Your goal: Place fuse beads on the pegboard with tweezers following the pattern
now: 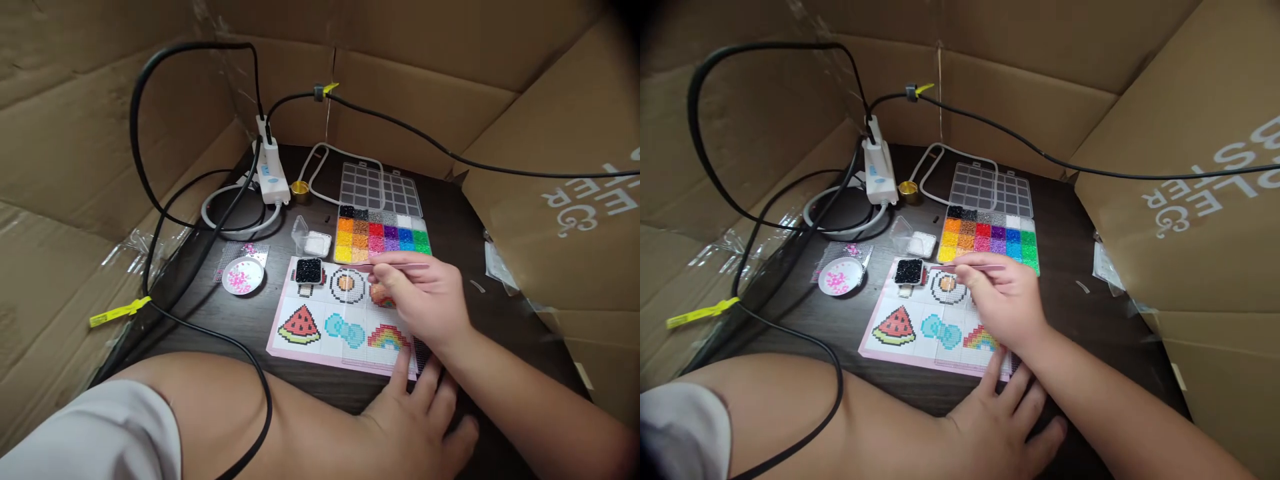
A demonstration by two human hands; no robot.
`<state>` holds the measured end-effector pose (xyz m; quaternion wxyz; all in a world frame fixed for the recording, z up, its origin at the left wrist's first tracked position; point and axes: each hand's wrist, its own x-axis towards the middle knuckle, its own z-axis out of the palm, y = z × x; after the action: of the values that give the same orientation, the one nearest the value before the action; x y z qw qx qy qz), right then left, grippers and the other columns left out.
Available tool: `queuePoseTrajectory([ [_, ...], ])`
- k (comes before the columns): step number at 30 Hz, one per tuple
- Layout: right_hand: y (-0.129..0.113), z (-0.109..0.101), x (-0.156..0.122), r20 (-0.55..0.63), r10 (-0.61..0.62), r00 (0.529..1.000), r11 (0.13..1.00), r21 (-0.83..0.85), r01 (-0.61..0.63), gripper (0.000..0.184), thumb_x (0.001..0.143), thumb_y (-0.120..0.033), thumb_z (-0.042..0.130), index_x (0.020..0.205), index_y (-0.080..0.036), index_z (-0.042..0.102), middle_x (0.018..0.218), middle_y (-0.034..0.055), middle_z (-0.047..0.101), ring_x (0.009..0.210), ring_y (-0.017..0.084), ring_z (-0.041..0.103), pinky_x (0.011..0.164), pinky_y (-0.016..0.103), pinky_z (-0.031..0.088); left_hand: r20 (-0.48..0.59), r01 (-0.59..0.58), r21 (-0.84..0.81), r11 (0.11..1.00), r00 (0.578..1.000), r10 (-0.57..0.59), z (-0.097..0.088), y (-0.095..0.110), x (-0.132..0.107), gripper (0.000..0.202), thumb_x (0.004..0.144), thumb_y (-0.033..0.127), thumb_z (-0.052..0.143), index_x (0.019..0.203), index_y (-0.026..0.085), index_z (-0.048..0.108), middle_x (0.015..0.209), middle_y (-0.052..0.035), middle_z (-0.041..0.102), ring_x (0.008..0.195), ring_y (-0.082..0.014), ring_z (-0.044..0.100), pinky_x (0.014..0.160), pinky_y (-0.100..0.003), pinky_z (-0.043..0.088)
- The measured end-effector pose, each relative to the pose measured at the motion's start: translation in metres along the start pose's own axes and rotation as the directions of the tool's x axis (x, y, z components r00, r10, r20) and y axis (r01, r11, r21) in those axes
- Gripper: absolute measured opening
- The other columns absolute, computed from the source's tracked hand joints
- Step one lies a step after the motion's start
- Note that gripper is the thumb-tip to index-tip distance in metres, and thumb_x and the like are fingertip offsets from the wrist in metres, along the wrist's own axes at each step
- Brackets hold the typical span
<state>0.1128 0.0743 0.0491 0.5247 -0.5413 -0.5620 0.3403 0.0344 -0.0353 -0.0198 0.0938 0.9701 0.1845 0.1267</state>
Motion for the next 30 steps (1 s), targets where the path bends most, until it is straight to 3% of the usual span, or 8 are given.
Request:
queuePoseTrajectory([
  [4, -0.001, 0.031, 0.01, 0.106, 0.002, 0.994, 0.999, -0.043, 0.003, 0.011, 0.082, -0.024, 0.068, 0.079, -0.018, 0.077, 0.078, 0.0051, 0.076, 0.064, 0.015, 0.07, 0.056, 0.025, 0.056, -0.038, -0.019, -0.001, 1.0, 0.999, 0.019, 0.001, -0.002, 0.0, 0.042, 0.095, 0.037, 0.038, 0.129, 0.034, 0.063, 0.144, -0.0101, 0.051, 0.138, -0.0421, 0.035, 0.105, -0.068, 0.022],
  [7, 0.001, 0.04, 0.012, 0.158, 0.052, 0.986, 0.993, -0.111, -0.035, 0.015, 0.084, -0.025, 0.066, 0.08, -0.017, 0.078, 0.083, 0.0065, 0.077, 0.068, 0.016, 0.07, 0.056, 0.025, 0.054, -0.052, -0.023, -0.006, 1.0, 0.998, 0.023, 0.006, -0.001, 0.001, 0.042, 0.094, 0.037, 0.039, 0.128, 0.034, 0.064, 0.143, -0.01, 0.053, 0.137, -0.0421, 0.037, 0.105, -0.069, 0.023],
  [10, -0.003, 0.039, 0.013, 0.186, 0.06, 0.981, 0.987, -0.158, -0.031, 0.016, 0.085, -0.024, 0.065, 0.081, -0.017, 0.079, 0.088, 0.0069, 0.077, 0.077, 0.018, 0.071, 0.061, 0.025, 0.055, -0.062, -0.02, -0.011, 1.0, 0.998, 0.019, 0.009, 0.0, 0.002, 0.042, 0.093, 0.039, 0.042, 0.129, 0.034, 0.064, 0.142, -0.0102, 0.053, 0.136, -0.0426, 0.039, 0.105, -0.07, 0.022],
  [14, -0.012, 0.028, 0.021, 0.162, 0.003, 0.987, 0.992, -0.129, 0.018, 0.016, 0.086, -0.025, 0.066, 0.077, -0.018, 0.077, 0.084, 0.0063, 0.077, 0.073, 0.016, 0.071, 0.061, 0.026, 0.056, -0.069, -0.032, -0.005, 0.999, 0.997, 0.032, 0.008, -0.001, 0.001, 0.042, 0.096, 0.035, 0.035, 0.126, 0.035, 0.066, 0.141, -0.0104, 0.055, 0.137, -0.0418, 0.039, 0.105, -0.069, 0.023],
  [17, -0.01, 0.016, 0.033, 0.049, -0.036, 0.998, 0.998, -0.056, 0.039, 0.014, 0.084, -0.027, 0.068, 0.077, -0.018, 0.075, 0.079, 0.0054, 0.076, 0.067, 0.015, 0.069, 0.06, 0.025, 0.056, -0.055, -0.045, 0.004, 0.999, 0.997, 0.045, 0.007, -0.002, 0.0, 0.047, 0.098, 0.031, 0.027, 0.127, 0.034, 0.065, 0.14, -0.0118, 0.056, 0.135, -0.0401, 0.043, 0.101, -0.066, 0.03],
  [20, -0.002, 0.009, 0.047, -0.054, -0.072, 0.996, 0.993, -0.092, 0.067, 0.012, 0.082, -0.027, 0.071, 0.077, -0.017, 0.075, 0.082, 0.0063, 0.076, 0.069, 0.016, 0.07, 0.061, 0.026, 0.056, -0.038, -0.062, 0.027, 0.998, 0.997, 0.063, 0.005, -0.004, 0.0, 0.049, 0.099, 0.031, 0.025, 0.128, 0.034, 0.064, 0.14, -0.0119, 0.057, 0.133, -0.0388, 0.047, 0.096, -0.063, 0.035],
  [25, 0.012, 0.018, 0.057, 0.075, -0.029, 0.997, 0.994, -0.104, 0.036, 0.01, 0.08, -0.024, 0.069, 0.079, -0.017, 0.076, 0.08, 0.0064, 0.076, 0.071, 0.018, 0.072, 0.063, 0.029, 0.058, -0.047, -0.108, 0.133, 0.985, 0.992, 0.115, 0.005, -0.009, 0.0, 0.047, 0.1, 0.029, 0.027, 0.132, 0.037, 0.06, 0.139, -0.0109, 0.058, 0.128, -0.0361, 0.053, 0.094, -0.06, 0.039],
  [30, 0.026, 0.025, 0.055, 0.183, -0.053, 0.982, 0.995, -0.074, 0.067, 0.013, 0.082, -0.025, 0.066, 0.084, -0.018, 0.076, 0.087, 0.0067, 0.078, 0.082, 0.019, 0.073, 0.077, 0.033, 0.06, -0.207, -0.091, 0.233, 0.968, 0.968, 0.141, 0.017, -0.012, -0.001, 0.043, 0.101, 0.033, 0.03, 0.134, 0.039, 0.057, 0.135, -0.0082, 0.061, 0.121, -0.0319, 0.058, 0.091, -0.052, 0.044],
])
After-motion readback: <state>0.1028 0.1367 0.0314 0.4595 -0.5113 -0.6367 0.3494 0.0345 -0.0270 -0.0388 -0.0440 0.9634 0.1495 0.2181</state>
